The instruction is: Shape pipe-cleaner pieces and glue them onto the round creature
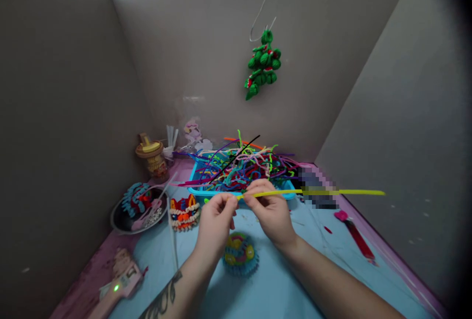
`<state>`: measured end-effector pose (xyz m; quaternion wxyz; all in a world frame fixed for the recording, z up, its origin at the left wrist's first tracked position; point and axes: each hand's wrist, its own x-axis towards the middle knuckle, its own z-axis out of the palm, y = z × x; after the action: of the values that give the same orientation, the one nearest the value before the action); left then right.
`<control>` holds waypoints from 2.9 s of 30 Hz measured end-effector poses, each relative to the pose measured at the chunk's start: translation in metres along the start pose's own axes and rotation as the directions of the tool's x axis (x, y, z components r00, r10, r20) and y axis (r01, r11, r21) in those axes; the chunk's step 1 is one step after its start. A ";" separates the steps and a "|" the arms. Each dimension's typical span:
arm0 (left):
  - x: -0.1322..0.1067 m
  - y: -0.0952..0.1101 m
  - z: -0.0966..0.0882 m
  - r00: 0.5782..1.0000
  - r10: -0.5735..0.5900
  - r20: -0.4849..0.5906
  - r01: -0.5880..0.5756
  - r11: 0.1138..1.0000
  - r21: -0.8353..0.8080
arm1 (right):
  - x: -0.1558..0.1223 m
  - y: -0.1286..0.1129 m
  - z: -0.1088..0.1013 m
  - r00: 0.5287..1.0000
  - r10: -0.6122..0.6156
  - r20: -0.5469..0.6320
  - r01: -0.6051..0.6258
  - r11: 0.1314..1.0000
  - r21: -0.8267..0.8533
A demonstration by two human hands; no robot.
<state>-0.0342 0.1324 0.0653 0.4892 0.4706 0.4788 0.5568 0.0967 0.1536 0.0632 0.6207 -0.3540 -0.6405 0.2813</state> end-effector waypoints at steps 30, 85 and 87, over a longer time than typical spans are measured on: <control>-0.007 0.006 -0.012 0.684 0.667 0.297 -0.657 0.385 0.649 | 0.005 0.001 -0.004 0.996 0.014 0.084 -0.023 0.994 0.104; 0.000 0.016 0.000 0.940 -0.277 0.201 0.342 0.743 -0.576 | -0.011 0.009 -0.005 0.858 -0.473 0.201 0.509 0.835 -0.208; -0.002 0.014 0.002 0.940 -0.295 0.174 0.337 0.715 -0.612 | -0.014 0.009 -0.003 0.870 -0.464 0.167 0.492 0.841 -0.226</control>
<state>-0.0330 0.1294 0.0790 0.7213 0.2069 0.3206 0.5780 0.1000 0.1480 0.0478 0.5842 -0.2462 -0.7718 0.0492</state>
